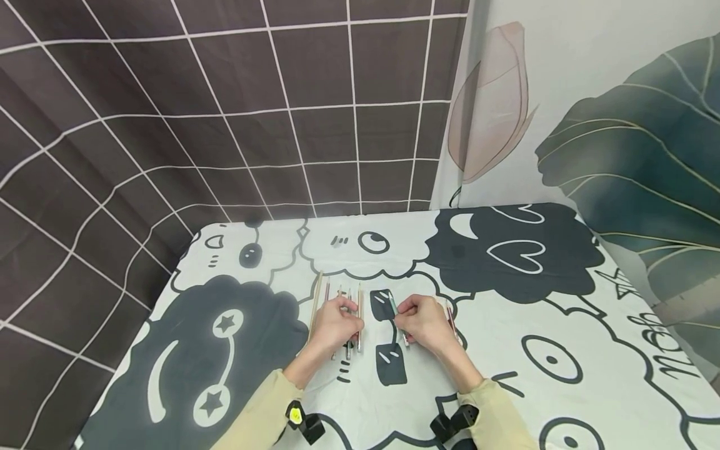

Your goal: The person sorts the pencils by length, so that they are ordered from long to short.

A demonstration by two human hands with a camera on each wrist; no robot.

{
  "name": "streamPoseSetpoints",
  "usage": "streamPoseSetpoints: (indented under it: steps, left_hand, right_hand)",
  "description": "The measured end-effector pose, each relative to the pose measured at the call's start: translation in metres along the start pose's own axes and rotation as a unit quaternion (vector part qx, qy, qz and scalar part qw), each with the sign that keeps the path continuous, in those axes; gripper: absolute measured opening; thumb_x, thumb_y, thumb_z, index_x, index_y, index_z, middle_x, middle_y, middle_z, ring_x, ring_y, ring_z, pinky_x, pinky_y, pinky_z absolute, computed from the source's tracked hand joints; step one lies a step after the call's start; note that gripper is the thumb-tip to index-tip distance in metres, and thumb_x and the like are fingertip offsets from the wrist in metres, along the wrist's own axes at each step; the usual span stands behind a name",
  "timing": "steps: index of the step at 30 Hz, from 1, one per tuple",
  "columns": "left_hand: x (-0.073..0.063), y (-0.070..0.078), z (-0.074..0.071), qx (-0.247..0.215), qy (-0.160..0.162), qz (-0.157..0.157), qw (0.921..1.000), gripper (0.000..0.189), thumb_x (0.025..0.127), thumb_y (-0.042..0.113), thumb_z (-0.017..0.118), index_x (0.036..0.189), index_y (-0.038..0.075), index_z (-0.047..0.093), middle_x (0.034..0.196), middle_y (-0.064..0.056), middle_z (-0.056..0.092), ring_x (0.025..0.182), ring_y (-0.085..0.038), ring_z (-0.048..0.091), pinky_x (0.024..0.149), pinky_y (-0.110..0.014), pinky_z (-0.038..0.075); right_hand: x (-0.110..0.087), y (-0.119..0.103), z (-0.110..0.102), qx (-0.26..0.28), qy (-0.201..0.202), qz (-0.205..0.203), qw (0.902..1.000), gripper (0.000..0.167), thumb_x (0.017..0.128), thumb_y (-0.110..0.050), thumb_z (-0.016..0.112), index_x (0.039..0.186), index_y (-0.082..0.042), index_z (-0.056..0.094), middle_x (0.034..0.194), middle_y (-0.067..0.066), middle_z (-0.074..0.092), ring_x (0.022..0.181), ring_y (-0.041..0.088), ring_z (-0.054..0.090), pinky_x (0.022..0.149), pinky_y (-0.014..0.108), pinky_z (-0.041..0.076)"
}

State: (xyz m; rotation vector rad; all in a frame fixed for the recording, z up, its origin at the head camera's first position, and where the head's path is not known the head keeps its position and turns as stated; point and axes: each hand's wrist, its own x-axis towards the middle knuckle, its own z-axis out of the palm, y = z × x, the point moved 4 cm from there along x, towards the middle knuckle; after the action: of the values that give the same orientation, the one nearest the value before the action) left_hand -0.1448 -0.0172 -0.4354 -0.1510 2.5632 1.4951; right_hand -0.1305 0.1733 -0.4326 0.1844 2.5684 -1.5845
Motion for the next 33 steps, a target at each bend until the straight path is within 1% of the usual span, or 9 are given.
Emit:
streamPoseSetpoints:
  steps: [10,12,16,19,24,26,28,30,33]
  left_hand:
    - [-0.002,0.001,-0.003,0.005,0.001,0.001,1.0,0.021,0.07,-0.002,0.07,0.089,0.006,0.065,0.063,0.003,0.066,0.047,-0.011,0.061,0.058,-0.028,0.048]
    - [-0.003,0.002,-0.003,0.014,0.006,0.009,0.9998,0.021,0.069,-0.002,0.071,0.088,0.006,0.065,0.063,0.003,0.065,0.051,-0.011,0.061,0.058,-0.029,0.048]
    - [-0.006,0.003,-0.003,0.037,0.017,0.036,0.9985,0.02,0.065,-0.002,0.071,0.084,0.005,0.065,0.059,0.003,0.061,0.057,-0.013,0.056,0.056,-0.031,0.045]
    - [-0.007,0.004,-0.003,0.051,0.023,0.056,0.9969,0.021,0.063,-0.002,0.071,0.082,0.005,0.065,0.058,0.003,0.059,0.056,-0.014,0.055,0.055,-0.032,0.044]
    - [-0.009,0.002,-0.003,0.067,0.021,0.076,0.9946,0.023,0.064,-0.003,0.072,0.084,0.003,0.065,0.06,0.003,0.058,0.056,-0.012,0.054,0.054,-0.03,0.044]
    - [-0.01,0.003,-0.003,0.069,0.015,0.093,0.9932,0.021,0.065,-0.004,0.072,0.084,0.002,0.065,0.059,0.003,0.056,0.052,-0.011,0.052,0.051,-0.029,0.043]
    - [-0.011,0.005,-0.003,0.078,0.012,0.121,0.9895,0.018,0.066,-0.005,0.07,0.082,0.002,0.065,0.057,0.004,0.054,0.05,-0.01,0.049,0.048,-0.027,0.04]
    - [-0.013,0.007,-0.001,0.093,0.007,0.153,0.9838,0.014,0.067,-0.005,0.068,0.08,0.002,0.066,0.055,0.005,0.052,0.049,-0.009,0.048,0.048,-0.026,0.039]
    - [-0.014,0.01,0.001,0.124,0.013,0.198,0.9722,0.011,0.068,-0.005,0.067,0.077,0.003,0.069,0.057,0.006,0.053,0.053,-0.009,0.049,0.051,-0.026,0.039]
  right_hand:
    - [0.0,-0.001,0.004,-0.003,-0.008,-0.002,1.0,0.012,0.079,0.003,0.065,0.091,0.004,0.064,0.071,0.006,0.061,0.049,0.013,0.057,0.046,0.024,0.046]
    - [0.0,-0.001,0.005,0.0,-0.01,0.0,0.9999,0.012,0.079,0.004,0.064,0.091,0.004,0.064,0.071,0.006,0.061,0.049,0.013,0.057,0.045,0.024,0.044]
    - [0.0,-0.001,0.006,0.002,-0.016,0.0,0.9999,0.012,0.079,0.004,0.064,0.091,0.005,0.064,0.071,0.006,0.061,0.049,0.013,0.056,0.045,0.023,0.044]
    - [0.0,-0.001,0.008,0.001,-0.018,0.0,0.9998,0.012,0.079,0.004,0.064,0.091,0.005,0.064,0.07,0.006,0.061,0.048,0.012,0.056,0.045,0.023,0.044]
    - [0.0,-0.001,0.013,-0.009,-0.021,0.0,0.9997,0.011,0.078,0.004,0.064,0.089,0.004,0.064,0.068,0.005,0.062,0.046,0.012,0.056,0.045,0.024,0.046]
    - [0.0,-0.001,0.015,-0.017,-0.019,0.002,0.9997,0.01,0.078,0.004,0.065,0.088,0.004,0.064,0.067,0.004,0.062,0.046,0.012,0.056,0.045,0.025,0.047]
    - [0.001,-0.001,0.017,-0.025,-0.017,0.005,0.9995,0.009,0.078,0.004,0.066,0.086,0.003,0.064,0.066,0.004,0.062,0.045,0.012,0.056,0.045,0.025,0.048]
    - [0.001,-0.001,0.019,-0.032,-0.013,0.01,0.9994,0.008,0.077,0.004,0.067,0.084,0.003,0.065,0.065,0.004,0.062,0.044,0.012,0.056,0.044,0.026,0.049]
    - [0.001,-0.003,0.022,-0.043,-0.012,0.015,0.9989,0.007,0.076,0.004,0.067,0.082,0.002,0.065,0.064,0.004,0.061,0.043,0.012,0.057,0.043,0.026,0.049]
